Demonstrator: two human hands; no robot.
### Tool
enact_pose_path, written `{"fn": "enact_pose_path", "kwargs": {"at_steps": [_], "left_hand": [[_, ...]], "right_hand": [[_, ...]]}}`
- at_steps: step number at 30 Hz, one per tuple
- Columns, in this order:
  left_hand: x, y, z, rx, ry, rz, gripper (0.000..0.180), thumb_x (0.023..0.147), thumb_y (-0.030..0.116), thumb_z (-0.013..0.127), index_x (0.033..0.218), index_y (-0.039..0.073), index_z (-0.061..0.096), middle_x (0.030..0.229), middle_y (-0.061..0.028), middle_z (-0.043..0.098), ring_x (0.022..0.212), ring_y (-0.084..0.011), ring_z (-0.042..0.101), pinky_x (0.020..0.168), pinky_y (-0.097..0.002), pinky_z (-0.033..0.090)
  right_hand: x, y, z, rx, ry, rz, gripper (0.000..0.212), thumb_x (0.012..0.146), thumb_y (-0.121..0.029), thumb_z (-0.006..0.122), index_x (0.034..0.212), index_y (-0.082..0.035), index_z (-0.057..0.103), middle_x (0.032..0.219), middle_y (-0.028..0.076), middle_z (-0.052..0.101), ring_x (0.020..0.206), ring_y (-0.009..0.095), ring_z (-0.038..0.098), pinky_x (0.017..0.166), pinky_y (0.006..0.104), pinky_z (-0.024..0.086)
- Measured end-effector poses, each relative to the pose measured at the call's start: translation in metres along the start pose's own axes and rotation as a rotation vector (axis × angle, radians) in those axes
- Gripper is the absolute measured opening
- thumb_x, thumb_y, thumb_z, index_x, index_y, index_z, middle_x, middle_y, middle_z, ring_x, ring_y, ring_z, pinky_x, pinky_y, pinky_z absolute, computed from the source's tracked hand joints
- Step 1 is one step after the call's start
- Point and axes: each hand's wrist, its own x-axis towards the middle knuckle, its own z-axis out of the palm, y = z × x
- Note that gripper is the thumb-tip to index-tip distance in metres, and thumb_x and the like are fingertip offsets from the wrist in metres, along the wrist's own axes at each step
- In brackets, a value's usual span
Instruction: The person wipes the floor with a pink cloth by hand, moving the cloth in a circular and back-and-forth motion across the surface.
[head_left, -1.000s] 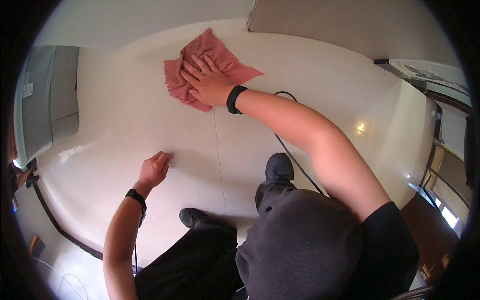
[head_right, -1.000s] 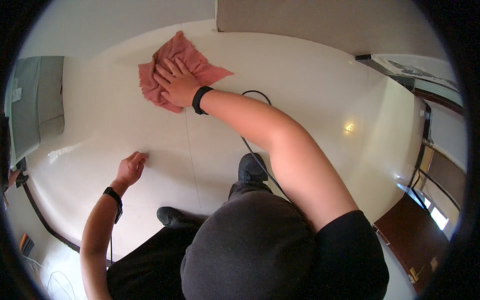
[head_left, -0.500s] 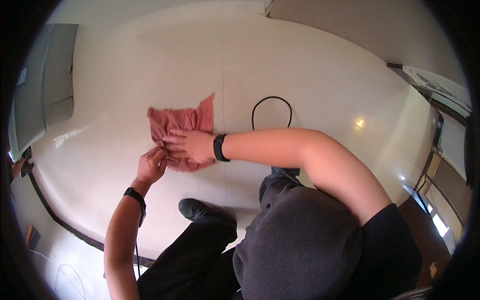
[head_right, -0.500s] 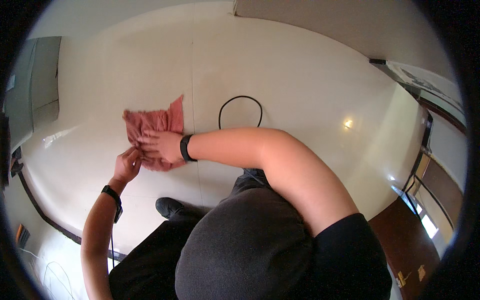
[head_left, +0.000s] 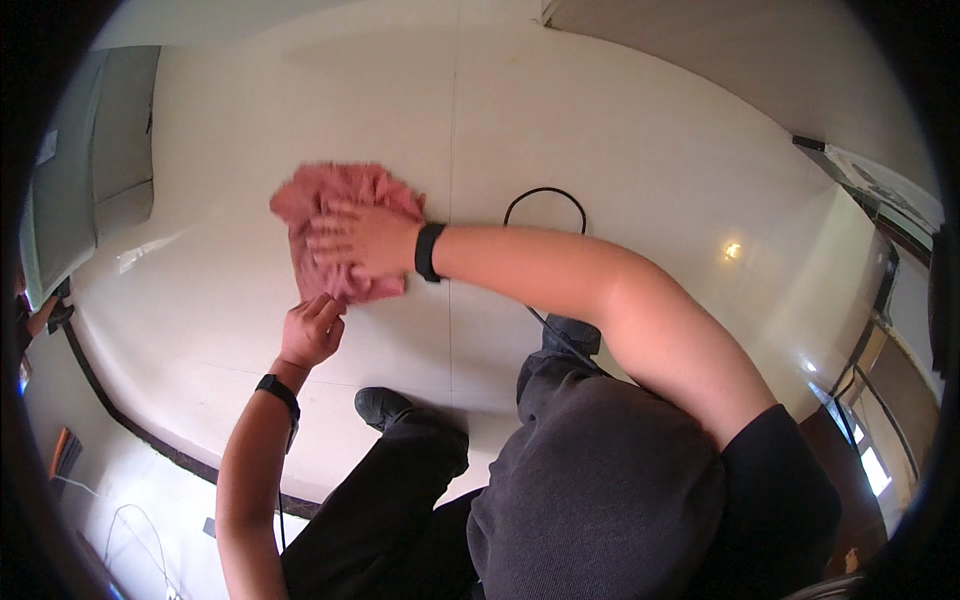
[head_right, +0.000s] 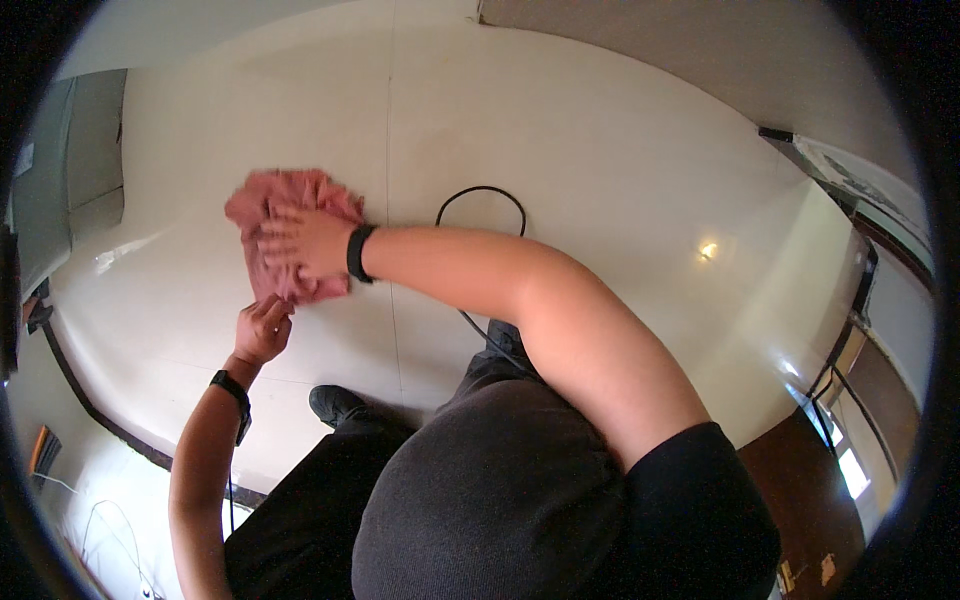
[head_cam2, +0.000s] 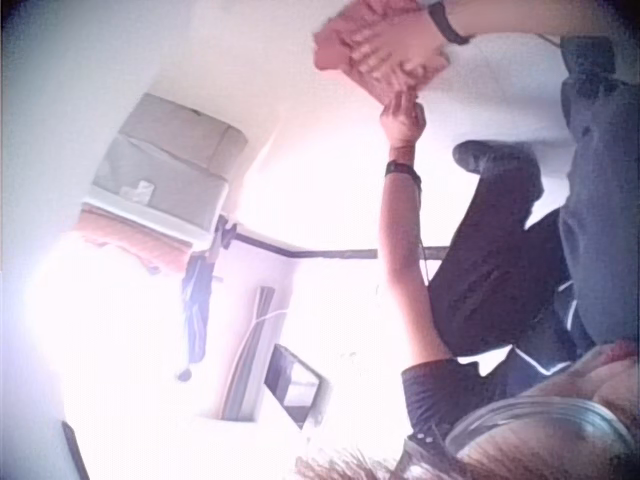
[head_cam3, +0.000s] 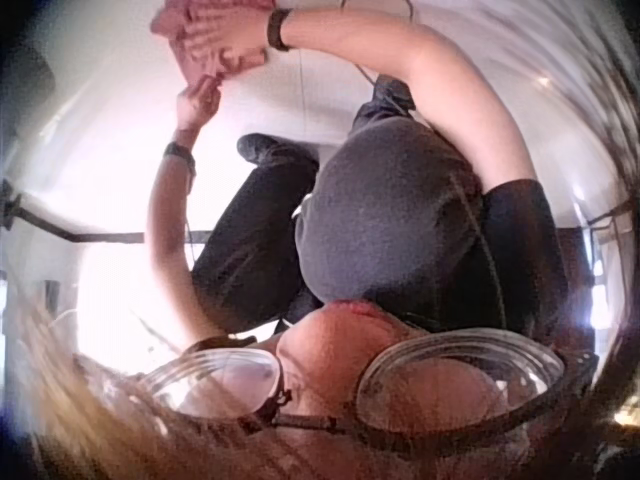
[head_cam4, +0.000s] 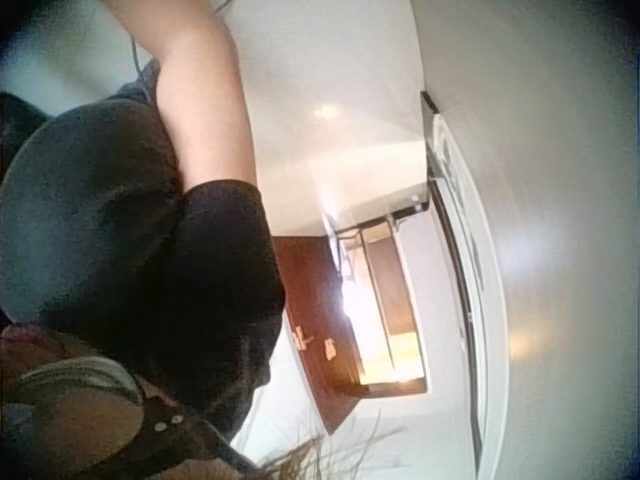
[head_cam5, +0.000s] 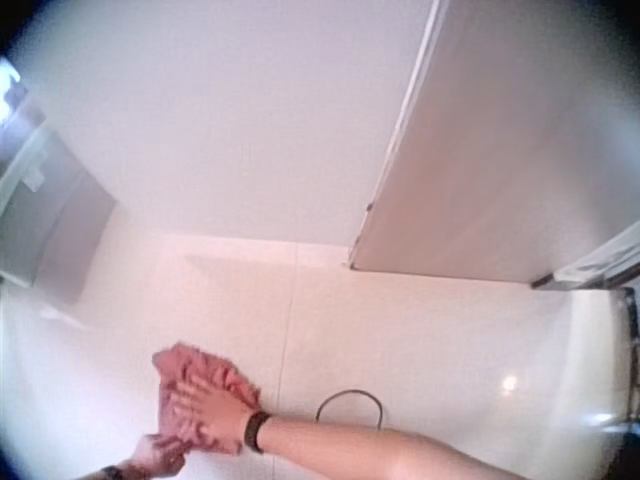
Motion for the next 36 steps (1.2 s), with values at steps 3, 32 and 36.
{"fn": "enact_pose_path", "kwargs": {"at_steps": [3,32,36], "left_hand": [[-0.002,0.009,-0.002,-0.055,-0.036,0.015,0.012,0.079,0.003,0.064,0.086,0.011,0.061,0.082,-0.0059,0.063,0.069,-0.0300,0.067,0.063,-0.0415,0.056],[0.042,-0.030,-0.006,-0.027,0.048,0.143,0.012,0.081,0.002,0.063,0.090,0.011,0.063,0.086,-0.0067,0.065,0.083,-0.0311,0.067,0.067,-0.0446,0.056],[0.021,-0.048,-0.011,0.027,0.063,0.126,0.023,0.073,-0.005,0.059,0.088,0.011,0.063,0.086,-0.0053,0.065,0.088,-0.0301,0.065,0.072,-0.0446,0.057]], "right_hand": [[0.020,0.051,-0.042,-0.158,0.031,0.171,0.057,0.094,-0.042,0.058,0.148,-0.022,0.055,0.162,0.000,0.042,0.155,0.029,0.026,0.129,0.0524,0.013],[-0.267,0.080,-0.136,-0.759,0.240,1.394,0.055,0.105,-0.033,0.046,0.155,-0.009,0.043,0.160,0.019,0.041,0.146,0.043,0.036,0.123,0.0581,0.023],[-0.123,0.072,-0.133,-0.393,0.325,1.055,0.043,0.094,-0.026,0.054,0.131,-0.005,0.057,0.135,0.021,0.059,0.127,0.041,0.050,0.106,0.0577,0.034]]}}
